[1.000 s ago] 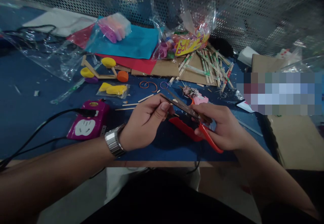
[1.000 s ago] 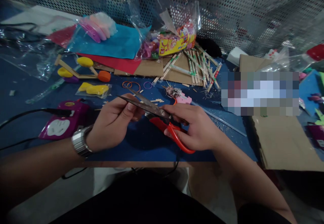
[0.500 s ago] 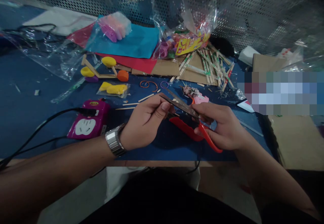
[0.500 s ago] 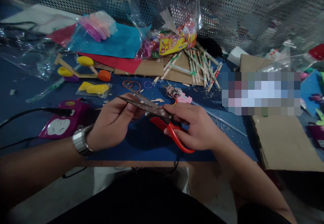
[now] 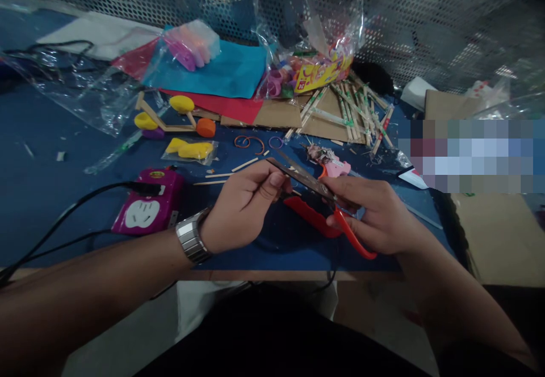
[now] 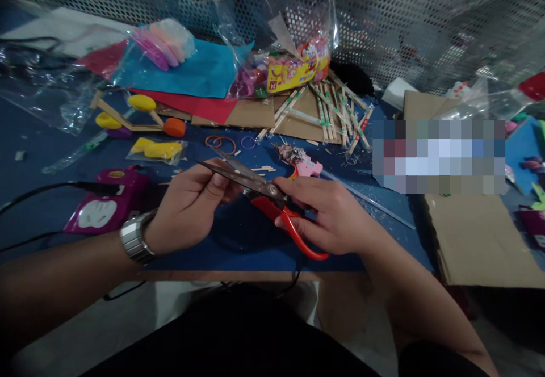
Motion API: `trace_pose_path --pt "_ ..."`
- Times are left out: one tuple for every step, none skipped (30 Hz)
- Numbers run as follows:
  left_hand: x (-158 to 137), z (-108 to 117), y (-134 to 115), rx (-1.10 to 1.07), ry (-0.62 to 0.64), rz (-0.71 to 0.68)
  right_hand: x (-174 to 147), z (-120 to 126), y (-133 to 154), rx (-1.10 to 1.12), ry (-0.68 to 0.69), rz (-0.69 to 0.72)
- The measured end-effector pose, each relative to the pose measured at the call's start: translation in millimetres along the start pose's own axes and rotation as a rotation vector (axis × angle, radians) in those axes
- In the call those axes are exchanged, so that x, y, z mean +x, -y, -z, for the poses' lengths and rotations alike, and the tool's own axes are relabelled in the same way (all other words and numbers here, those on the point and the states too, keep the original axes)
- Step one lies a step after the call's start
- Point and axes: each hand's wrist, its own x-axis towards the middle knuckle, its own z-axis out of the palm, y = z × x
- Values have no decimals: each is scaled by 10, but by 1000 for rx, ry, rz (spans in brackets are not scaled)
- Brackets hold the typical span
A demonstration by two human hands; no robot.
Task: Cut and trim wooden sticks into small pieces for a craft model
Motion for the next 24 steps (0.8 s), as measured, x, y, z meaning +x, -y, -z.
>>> trace_pose_path --pt "2 3 3 6 -1 3 -4 -3 3 -14 2 -5" --pt "5 6 5 14 -3 8 -6 -6 6 -31 4 -13" --pt "9 8 6 24 -4 16 -7 -9 10 -47 7 -20" --pt "12 10 4 34 -3 22 -7 -11 14 -63 8 -25" --pt "15 11 -1 45 -2 28 -6 -13 16 -79 8 -28" --pt "18 11 -9 54 -2 28 -6 -15 17 -96 8 -28" --pt "21 11 -20 60 -6 23 -7 -18 17 -113 8 -30" --pt "24 9 -34 63 -8 14 -8 -22 17 -131 7 -35" --pt "26 8 -50 67 -7 2 -12 -26 16 -148 7 -41" --pt "29 6 -67 72 -6 -13 -16 -30 16 -162 8 -49" --pt "32 5 -83 76 1 -25 -20 -33 16 -171 5 -52" --pt "34 4 -98 81 7 -34 -25 -34 18 -171 -2 -51" --pt "37 4 -110 85 12 -37 -28 -33 21 -164 -17 -47" --pt "39 4 -119 86 12 -35 -29 -29 24 -154 -37 -43" --pt "41 3 -125 82 6 -30 -28 -23 25 -142 -60 -46" --pt "42 3 -129 76 -2 -23 -24 -16 25 -130 -84 -57" --pt "43 2 -133 68 -7 -14 -18 -9 22 -118 -97 -71" --pt "43 1 -136 57 -12 -2 -10 -4 17 -107 -97 -85" --pt "42 -1 -138 45 -16 12 -2 -2 10 -97 -88 -90" --pt "41 -4 -140 35 -20 27 8 -3 1 -88 -80 -83" --pt "39 -6 -141 25 -25 42 16 -7 -7 -83 -71 -69" --pt "36 -9 -141 17 -31 53 23 -14 -13 -79 -65 -51" --pt "34 -12 -139 7 -37 58 29 -22 -18 -77 -62 -38" --pt "30 -14 -135 -3 -41 60 33 -29 -20 -74 -60 -29"
